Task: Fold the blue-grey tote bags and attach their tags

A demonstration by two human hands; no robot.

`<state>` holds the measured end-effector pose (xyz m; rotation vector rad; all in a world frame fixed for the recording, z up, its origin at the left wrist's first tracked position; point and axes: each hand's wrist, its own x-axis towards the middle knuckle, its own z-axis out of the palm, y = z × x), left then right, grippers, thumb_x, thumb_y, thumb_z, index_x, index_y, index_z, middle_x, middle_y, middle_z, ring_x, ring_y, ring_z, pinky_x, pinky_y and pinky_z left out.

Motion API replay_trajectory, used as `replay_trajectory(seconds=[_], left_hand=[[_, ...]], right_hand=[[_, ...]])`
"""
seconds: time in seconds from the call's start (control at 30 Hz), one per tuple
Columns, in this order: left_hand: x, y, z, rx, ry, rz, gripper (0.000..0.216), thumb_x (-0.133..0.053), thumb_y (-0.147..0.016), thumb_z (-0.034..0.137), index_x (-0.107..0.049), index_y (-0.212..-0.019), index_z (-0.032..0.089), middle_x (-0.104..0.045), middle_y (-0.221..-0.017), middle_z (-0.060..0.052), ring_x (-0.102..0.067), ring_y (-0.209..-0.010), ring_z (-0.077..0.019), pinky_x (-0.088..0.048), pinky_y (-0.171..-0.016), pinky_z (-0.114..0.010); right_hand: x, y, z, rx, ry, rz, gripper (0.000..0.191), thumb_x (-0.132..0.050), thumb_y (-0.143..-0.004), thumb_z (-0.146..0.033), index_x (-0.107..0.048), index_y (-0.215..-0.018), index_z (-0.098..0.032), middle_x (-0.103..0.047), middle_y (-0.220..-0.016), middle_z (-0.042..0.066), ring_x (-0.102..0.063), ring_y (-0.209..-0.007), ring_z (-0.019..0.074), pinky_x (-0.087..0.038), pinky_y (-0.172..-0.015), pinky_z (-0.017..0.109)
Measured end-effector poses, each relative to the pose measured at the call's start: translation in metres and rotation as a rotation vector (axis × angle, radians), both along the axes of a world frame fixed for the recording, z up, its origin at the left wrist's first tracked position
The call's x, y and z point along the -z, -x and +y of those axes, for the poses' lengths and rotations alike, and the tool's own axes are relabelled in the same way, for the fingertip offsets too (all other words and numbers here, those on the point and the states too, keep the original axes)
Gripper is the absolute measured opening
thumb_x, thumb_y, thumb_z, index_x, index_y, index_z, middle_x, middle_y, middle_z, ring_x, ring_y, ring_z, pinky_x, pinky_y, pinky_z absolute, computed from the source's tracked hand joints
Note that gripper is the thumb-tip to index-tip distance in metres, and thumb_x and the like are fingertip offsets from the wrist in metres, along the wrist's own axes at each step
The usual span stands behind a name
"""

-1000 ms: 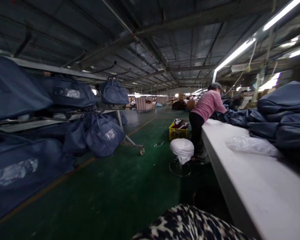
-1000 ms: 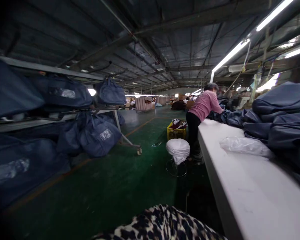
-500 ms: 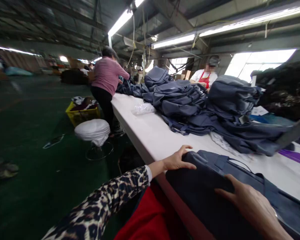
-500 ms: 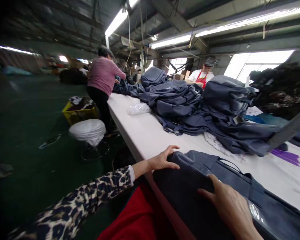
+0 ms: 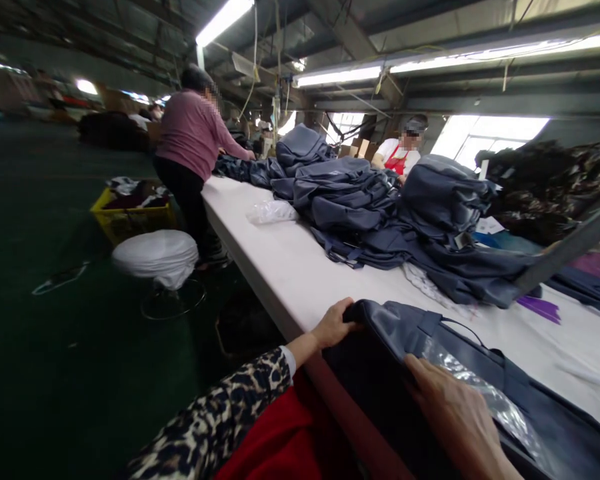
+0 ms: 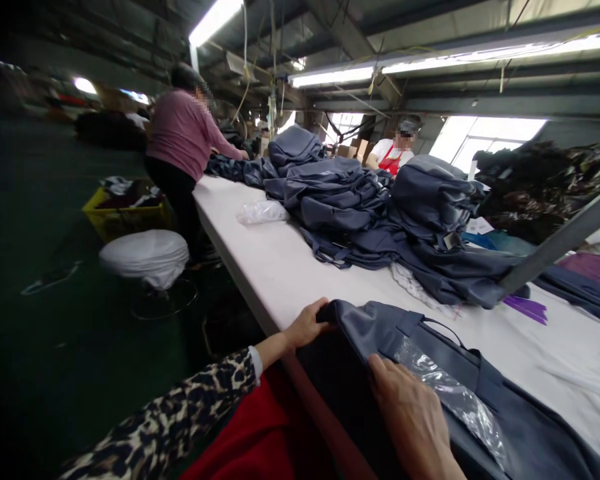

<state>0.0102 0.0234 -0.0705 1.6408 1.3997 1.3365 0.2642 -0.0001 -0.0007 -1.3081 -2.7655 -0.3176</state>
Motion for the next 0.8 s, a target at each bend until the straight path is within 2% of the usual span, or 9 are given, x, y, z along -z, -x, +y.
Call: replay_trajectory(seconds=[0.1,0.17,0.23,0.33,0.43,0.5,0.53,0.7,0.8], left_hand=[[-0.009,0.009,-0.002,0.020,-0.016,0.045,0.041,-0.077,-0.071,0.037,-0.056,-0.101,0.018,-0.059,-0.098,-0.003,-0.054,-0.095,-0.0217,-0.045,-0.088,-0.035],[-0.027,0.014,-0.002,0.058,-0.068,0.089,0.051,-0.074,-0.071,0.030,-0.052,-0.117,0.020,-0.057,-0.119,-0.007,-0.052,-0.110,-0.0231,-0.043,-0.096,-0.036],[-0.051,0.015,0.005,0.124,-0.077,0.162,0.049,-0.063,-0.079,0.027,-0.048,-0.125,0.020,-0.055,-0.130,-0.008,-0.053,-0.115,-0.0209,-0.044,-0.096,-0.034],[-0.086,0.008,0.032,0.186,0.044,0.330,0.032,-0.056,-0.086,0.040,-0.056,-0.109,0.016,-0.064,-0.108,-0.007,-0.060,-0.096,-0.0191,-0.048,-0.082,-0.030],[-0.104,0.001,0.059,0.286,0.241,0.626,0.036,-0.067,-0.077,0.051,-0.062,-0.083,0.016,-0.064,-0.079,-0.001,-0.060,-0.075,-0.0182,-0.046,-0.068,-0.027],[-0.101,-0.002,0.064,0.312,0.280,0.751,0.028,-0.073,-0.071,0.042,-0.060,-0.075,0.018,-0.062,-0.071,0.001,-0.059,-0.073,-0.0181,-0.045,-0.066,-0.026],[-0.096,-0.003,0.062,0.282,0.255,0.761,0.023,-0.073,-0.071,0.037,-0.060,-0.075,0.018,-0.062,-0.072,0.001,-0.060,-0.074,-0.0188,-0.045,-0.067,-0.027],[-0.050,-0.005,0.020,-0.006,0.156,0.786,0.018,-0.056,-0.087,0.027,-0.057,-0.102,0.018,-0.066,-0.094,-0.007,-0.062,-0.091,-0.0234,-0.048,-0.077,-0.032],[-0.037,-0.011,-0.006,-0.094,0.074,0.775,0.028,-0.052,-0.094,0.029,-0.051,-0.119,0.016,-0.062,-0.118,-0.012,-0.057,-0.113,-0.0244,-0.047,-0.093,-0.037]], right_hand=[[0.009,-0.003,0.004,-0.130,-0.080,0.027,0.011,-0.050,-0.093,-0.019,-0.055,-0.097,-0.028,-0.066,-0.082,-0.003,-0.068,-0.069,0.0194,-0.036,-0.052,0.027],[0.012,-0.007,0.004,-0.197,-0.143,0.038,0.013,-0.053,-0.090,-0.015,-0.053,-0.094,-0.027,-0.062,-0.075,-0.003,-0.064,-0.064,0.0185,-0.033,-0.051,0.028],[0.013,-0.008,0.002,-0.252,-0.186,0.036,0.020,-0.056,-0.085,-0.009,-0.052,-0.094,-0.026,-0.058,-0.073,-0.003,-0.061,-0.061,0.0180,-0.033,-0.052,0.028],[0.011,-0.007,-0.001,-0.286,-0.217,0.029,0.027,-0.059,-0.079,-0.004,-0.051,-0.094,-0.025,-0.056,-0.073,-0.003,-0.058,-0.061,0.0179,-0.035,-0.054,0.029],[0.011,-0.006,-0.003,-0.276,-0.225,0.024,0.029,-0.061,-0.078,-0.001,-0.050,-0.091,-0.025,-0.055,-0.073,-0.003,-0.058,-0.063,0.0180,-0.036,-0.057,0.029],[0.015,-0.005,-0.005,-0.268,-0.229,0.026,0.030,-0.061,-0.078,0.000,-0.051,-0.092,-0.025,-0.056,-0.075,-0.003,-0.058,-0.065,0.0178,-0.038,-0.059,0.030],[0.019,-0.004,-0.006,-0.259,-0.235,0.027,0.031,-0.061,-0.078,0.001,-0.052,-0.093,-0.025,-0.057,-0.077,-0.003,-0.058,-0.067,0.0180,-0.038,-0.061,0.030],[0.047,0.009,-0.009,-0.210,-0.240,-0.014,0.031,-0.062,-0.079,0.003,-0.057,-0.094,-0.024,-0.061,-0.079,-0.001,-0.060,-0.071,0.0207,-0.037,-0.062,0.033],[0.052,0.010,-0.005,-0.226,-0.209,-0.029,0.027,-0.063,-0.082,0.001,-0.059,-0.090,-0.024,-0.061,-0.078,-0.002,-0.060,-0.070,0.0196,-0.037,-0.061,0.033]])
